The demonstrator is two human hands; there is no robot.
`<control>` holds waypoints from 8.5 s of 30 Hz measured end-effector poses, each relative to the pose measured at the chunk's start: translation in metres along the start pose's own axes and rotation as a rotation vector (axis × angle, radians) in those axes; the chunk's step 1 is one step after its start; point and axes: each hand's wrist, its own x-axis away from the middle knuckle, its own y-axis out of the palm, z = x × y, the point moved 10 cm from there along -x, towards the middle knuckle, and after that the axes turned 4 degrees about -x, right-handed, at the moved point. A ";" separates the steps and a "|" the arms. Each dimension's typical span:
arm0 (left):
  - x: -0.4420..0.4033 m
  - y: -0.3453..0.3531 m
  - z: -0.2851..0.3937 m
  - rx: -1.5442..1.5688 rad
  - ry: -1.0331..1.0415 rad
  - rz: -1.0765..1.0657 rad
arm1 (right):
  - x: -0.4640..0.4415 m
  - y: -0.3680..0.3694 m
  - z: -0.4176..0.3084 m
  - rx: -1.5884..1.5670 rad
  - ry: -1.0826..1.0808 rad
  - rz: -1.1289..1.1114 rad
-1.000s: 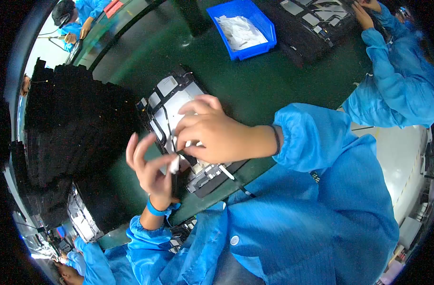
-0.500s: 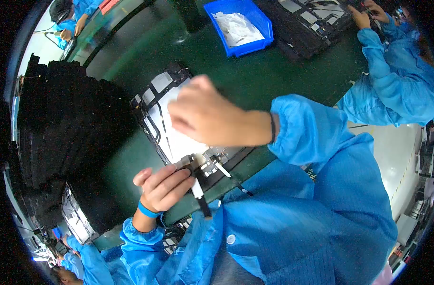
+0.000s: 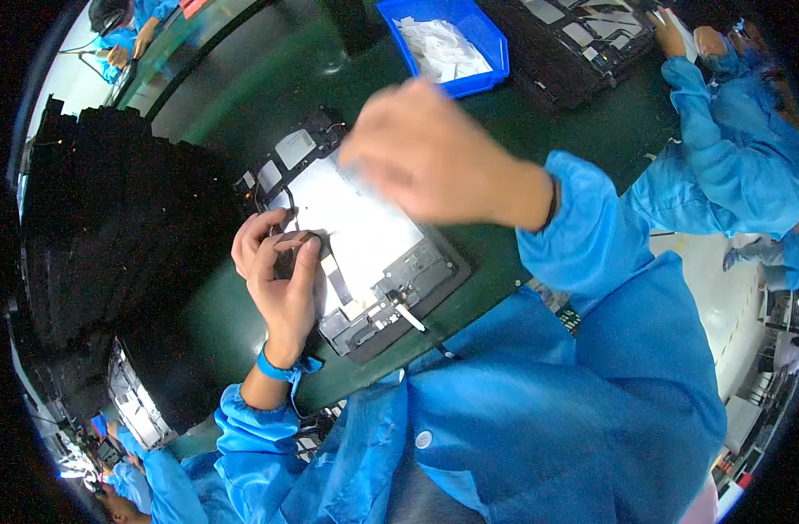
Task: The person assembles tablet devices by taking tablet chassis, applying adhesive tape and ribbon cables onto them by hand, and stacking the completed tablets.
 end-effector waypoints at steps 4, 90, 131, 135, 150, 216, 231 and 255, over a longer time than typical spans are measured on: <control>0.002 0.005 -0.012 0.110 -0.079 -0.009 | 0.024 0.049 -0.065 -0.301 -0.292 -0.304; -0.023 0.022 0.031 -0.021 0.071 -0.195 | 0.059 0.028 -0.058 -0.071 0.160 0.020; -0.021 0.023 0.033 -0.027 0.094 -0.186 | 0.059 0.032 -0.061 0.032 0.167 -0.013; -0.020 0.023 0.031 -0.017 0.081 -0.166 | 0.060 0.034 -0.063 0.049 0.155 -0.023; -0.019 0.022 0.033 -0.060 0.113 -0.164 | 0.062 0.035 -0.066 0.051 0.146 -0.007; 0.022 0.007 -0.025 1.700 -0.420 -0.616 | -0.005 0.041 -0.024 -1.479 0.998 -0.333; 0.039 0.007 -0.047 1.337 -0.544 -0.539 | -0.153 0.222 -0.270 -2.026 0.903 -0.260; 0.034 0.031 -0.067 0.717 -0.275 -0.284 | -0.020 0.084 -0.070 -0.698 -0.074 -0.031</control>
